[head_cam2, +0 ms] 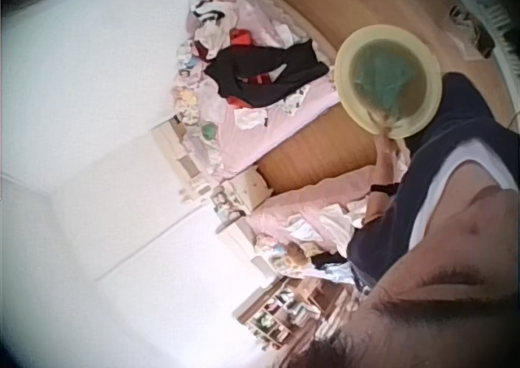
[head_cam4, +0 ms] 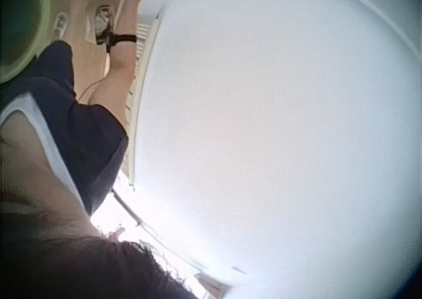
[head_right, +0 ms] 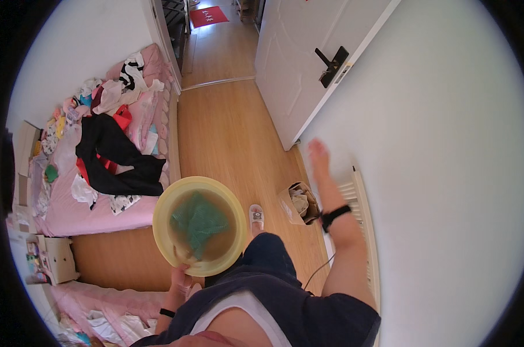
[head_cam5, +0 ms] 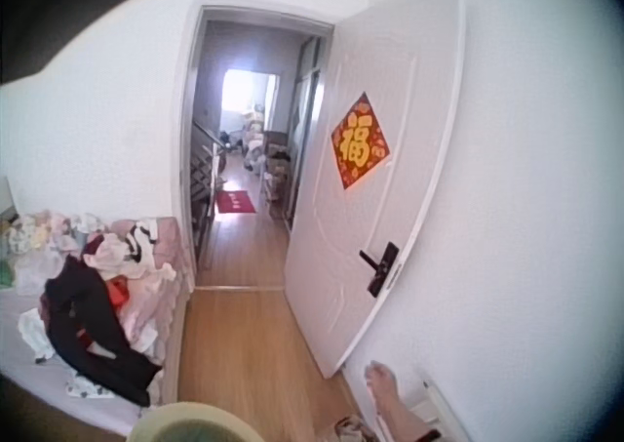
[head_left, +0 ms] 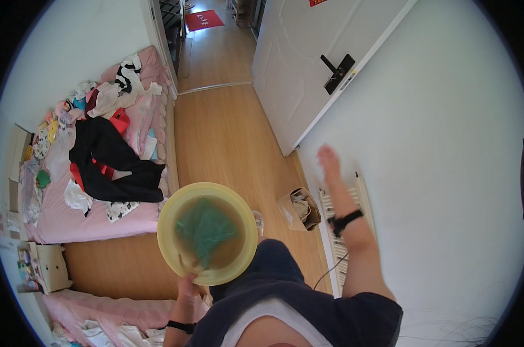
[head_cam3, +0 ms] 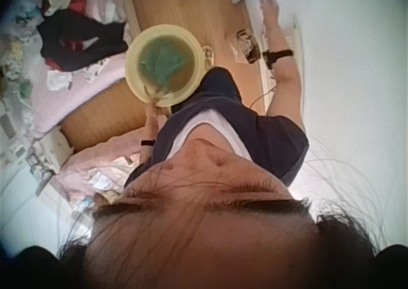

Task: The person wipes a small table with a green cloth, then moves to clean a white door. They dip the cloth into a yellow basin of water, wring it out, and wipe the door repeatedly, including the handle and edges.

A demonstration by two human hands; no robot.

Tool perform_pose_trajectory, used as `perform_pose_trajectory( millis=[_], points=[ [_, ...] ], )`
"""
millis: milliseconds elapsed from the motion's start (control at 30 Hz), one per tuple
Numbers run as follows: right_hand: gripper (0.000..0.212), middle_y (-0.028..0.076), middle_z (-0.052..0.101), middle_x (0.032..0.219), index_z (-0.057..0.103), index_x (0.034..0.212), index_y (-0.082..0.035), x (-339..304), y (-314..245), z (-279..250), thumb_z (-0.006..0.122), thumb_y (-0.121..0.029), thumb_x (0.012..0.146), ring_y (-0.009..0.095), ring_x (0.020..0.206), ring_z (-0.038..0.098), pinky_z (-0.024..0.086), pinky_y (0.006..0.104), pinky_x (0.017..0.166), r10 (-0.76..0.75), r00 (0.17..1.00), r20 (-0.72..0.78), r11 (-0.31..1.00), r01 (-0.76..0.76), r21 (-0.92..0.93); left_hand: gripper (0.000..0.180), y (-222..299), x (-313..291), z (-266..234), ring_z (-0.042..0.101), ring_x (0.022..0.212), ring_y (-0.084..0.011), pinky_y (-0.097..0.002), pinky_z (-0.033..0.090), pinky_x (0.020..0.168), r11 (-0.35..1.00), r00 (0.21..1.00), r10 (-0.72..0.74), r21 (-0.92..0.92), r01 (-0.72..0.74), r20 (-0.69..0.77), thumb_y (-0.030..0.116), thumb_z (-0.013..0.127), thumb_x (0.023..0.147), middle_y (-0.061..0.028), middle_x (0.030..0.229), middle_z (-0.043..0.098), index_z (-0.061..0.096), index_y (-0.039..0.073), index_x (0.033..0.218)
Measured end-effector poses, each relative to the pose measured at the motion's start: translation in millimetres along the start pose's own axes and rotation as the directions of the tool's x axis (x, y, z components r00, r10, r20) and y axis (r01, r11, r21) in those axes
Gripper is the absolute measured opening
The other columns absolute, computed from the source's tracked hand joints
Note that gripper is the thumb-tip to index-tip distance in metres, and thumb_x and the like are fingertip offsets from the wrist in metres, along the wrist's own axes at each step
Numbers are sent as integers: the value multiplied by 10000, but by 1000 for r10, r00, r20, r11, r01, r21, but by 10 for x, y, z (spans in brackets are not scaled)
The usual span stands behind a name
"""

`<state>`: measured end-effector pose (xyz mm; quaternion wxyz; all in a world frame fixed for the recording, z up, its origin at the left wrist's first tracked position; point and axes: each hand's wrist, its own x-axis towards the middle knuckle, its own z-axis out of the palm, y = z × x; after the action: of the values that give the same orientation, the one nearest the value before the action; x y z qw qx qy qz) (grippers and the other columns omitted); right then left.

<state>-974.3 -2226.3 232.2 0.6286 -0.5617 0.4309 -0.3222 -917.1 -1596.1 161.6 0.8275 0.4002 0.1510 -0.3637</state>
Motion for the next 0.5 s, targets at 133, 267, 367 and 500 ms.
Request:
perform_pose_trajectory(
  millis=[133,267,367,500],
  points=[
    [451,101,678,1027,586,1221,24,1988,-1108,-243,657,-306,922,196,943,613,487,330,850,-299,909,-291,937,223,-269,675,-96,381,530,544,1236,-361,-504,434,1088,993,980,-106,-67,96,-168,-91,490,757,-167,1344,537,390,13,1416],
    [857,275,473,1418,374,1429,73,3003,-2169,-342,734,-394,807,353,1303,485,383,406,1081,-580,745,-328,768,366,-526,676,-126,679,1079,519,1272,-366,-510,405,1118,991,967,-63,-127,33,-246,-88,490,765,-165,1369,523,384,16,1424],
    [887,297,436,1424,323,1452,84,3168,-2527,-102,726,-369,805,376,1303,468,371,425,1090,-597,681,-424,774,351,-527,647,-74,887,1360,502,1288,-358,-506,397,1123,988,982,1,-151,-30,-191,-87,496,785,-157,1382,514,388,8,1416],
    [701,260,467,1390,366,1431,60,2528,-1955,705,668,-189,849,353,1203,510,377,435,1068,-877,452,-164,426,571,-702,621,44,1389,1419,534,1239,-316,-438,425,1087,997,944,-53,-76,29,-327,-70,517,792,-156,1332,539,395,-7,1398]
  ],
)
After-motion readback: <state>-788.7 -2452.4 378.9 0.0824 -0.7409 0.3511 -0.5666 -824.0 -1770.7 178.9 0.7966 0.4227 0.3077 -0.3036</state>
